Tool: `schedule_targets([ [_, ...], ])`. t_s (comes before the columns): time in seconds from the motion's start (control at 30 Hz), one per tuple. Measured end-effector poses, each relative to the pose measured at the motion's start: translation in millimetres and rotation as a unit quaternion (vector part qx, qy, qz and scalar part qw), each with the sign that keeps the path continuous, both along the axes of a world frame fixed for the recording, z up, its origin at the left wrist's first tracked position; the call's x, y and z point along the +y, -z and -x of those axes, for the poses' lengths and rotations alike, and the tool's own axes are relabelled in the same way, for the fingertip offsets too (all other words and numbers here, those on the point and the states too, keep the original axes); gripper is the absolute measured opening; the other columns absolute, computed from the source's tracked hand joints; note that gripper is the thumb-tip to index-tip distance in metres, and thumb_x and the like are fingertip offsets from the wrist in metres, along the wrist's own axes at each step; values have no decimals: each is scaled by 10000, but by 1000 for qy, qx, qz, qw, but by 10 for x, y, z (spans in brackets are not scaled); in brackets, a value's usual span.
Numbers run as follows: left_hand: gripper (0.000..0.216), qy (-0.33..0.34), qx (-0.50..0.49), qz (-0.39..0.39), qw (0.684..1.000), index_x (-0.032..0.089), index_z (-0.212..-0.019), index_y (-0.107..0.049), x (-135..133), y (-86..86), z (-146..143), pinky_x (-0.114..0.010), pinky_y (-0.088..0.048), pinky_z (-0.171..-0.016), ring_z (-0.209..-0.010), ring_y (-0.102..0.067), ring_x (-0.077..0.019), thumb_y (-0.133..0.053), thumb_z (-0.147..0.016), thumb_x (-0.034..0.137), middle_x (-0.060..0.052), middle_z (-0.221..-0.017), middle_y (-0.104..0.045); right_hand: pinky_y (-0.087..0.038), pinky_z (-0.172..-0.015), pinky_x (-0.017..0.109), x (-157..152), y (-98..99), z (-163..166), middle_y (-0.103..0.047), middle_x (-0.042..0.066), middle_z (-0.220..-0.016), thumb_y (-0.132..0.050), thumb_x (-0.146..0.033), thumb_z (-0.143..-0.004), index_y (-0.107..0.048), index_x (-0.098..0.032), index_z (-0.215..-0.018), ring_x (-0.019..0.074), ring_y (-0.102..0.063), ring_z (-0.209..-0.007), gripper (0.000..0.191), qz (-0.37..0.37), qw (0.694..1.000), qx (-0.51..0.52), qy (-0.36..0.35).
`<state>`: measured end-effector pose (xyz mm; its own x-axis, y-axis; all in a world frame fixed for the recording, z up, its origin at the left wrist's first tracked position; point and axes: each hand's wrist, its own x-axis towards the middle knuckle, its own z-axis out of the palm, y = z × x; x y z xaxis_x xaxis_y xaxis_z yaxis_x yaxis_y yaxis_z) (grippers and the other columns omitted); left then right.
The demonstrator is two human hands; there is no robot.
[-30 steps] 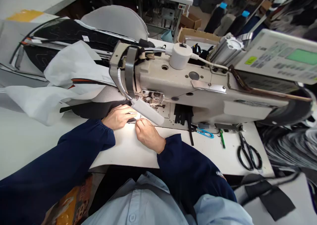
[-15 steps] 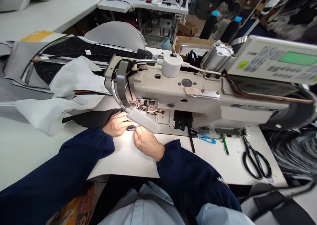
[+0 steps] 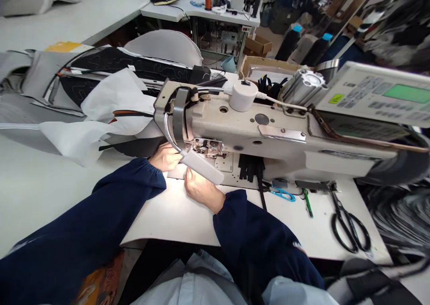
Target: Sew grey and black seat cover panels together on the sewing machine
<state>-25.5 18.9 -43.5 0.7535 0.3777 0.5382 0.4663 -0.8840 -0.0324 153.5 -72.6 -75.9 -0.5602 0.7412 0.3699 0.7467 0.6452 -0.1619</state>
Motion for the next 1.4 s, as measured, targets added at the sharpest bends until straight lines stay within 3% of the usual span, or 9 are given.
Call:
schedule_targets([
  [0.2, 271, -62, 35, 31, 997, 202, -734, -720, 91, -44, -71, -300, -390, -638, -756, -565, -185, -481, -763, 77, -40, -664, -623, -470, -952, 448, -20, -133, -7, -596, 224, -1127, -366, -202, -940, -609, -58, -1066, 313, -527, -1137, 309, -20, 999, 0, 26],
  [0.33, 248, -63, 48, 59, 995, 184, -703, -703, 38, -142, -82, -304, -412, -658, -776, -563, -195, -478, -757, 94, -51, -673, -613, -480, -936, 436, -22, -192, -13, -601, 214, -1121, -348, -214, -946, -599, -68, -1072, 306, -527, -1140, 316, -12, 999, 1, 31],
  [0.5, 190, -72, 84, 96, 989, 186, -820, -712, -26, -172, -62, -334, -449, -753, -869, -564, -224, -538, -777, 248, -68, -804, -642, -491, -912, 423, -11, -210, -4, -603, 218, -1109, -343, -214, -943, -600, -48, -1049, 306, -545, -1104, 325, -27, 999, 5, 28],
  [0.67, 277, -82, 125, 104, 983, 189, -923, -703, -32, -177, -64, -363, -448, -787, -922, -562, -240, -535, -704, 164, -85, -949, -665, -490, -908, 421, 10, -207, -9, -590, 222, -1136, -363, -202, -933, -596, -50, -1044, 298, -554, -1077, 300, -36, 999, 14, 12],
  [0.8, 330, -81, 161, 87, 980, 184, -981, -686, -41, -225, -70, -396, -412, -828, -964, -558, -254, -532, -693, 133, -96, -999, -670, -476, -923, 423, 28, -178, -18, -584, 226, -1130, -391, -174, -916, -587, -47, -1054, 286, -544, -1088, 272, -29, 999, 28, 3],
  [0.93, 260, -85, 159, 67, 981, 179, -950, -681, -49, -212, -91, -389, -384, -834, -915, -578, -223, -508, -763, 125, -74, -901, -697, -474, -919, 405, 38, -146, -23, -598, 214, -1107, -404, -167, -907, -601, -45, -1031, 277, -534, -1089, 262, -51, 998, 38, 0],
  [1.23, 229, -91, 62, 2, 994, 154, -791, -677, -27, 29, -105, -338, -391, -725, -764, -573, -176, -458, -836, 101, -52, -752, -677, -447, -908, 411, 54, -121, -65, -634, 165, -1041, -426, -104, -880, -623, -92, -970, 242, -552, -1036, 217, -87, 995, 41, -24],
  [1.4, 214, -112, 45, -32, 992, 152, -750, -658, 48, 15, 10, -327, -402, -717, -722, -550, -155, -470, -845, 112, -42, -735, -652, -437, -922, 437, -72, -149, -122, -633, 159, -1060, -410, -63, -864, -613, -103, -1001, 234, -556, -1046, 248, -86, 995, 34, -33],
])
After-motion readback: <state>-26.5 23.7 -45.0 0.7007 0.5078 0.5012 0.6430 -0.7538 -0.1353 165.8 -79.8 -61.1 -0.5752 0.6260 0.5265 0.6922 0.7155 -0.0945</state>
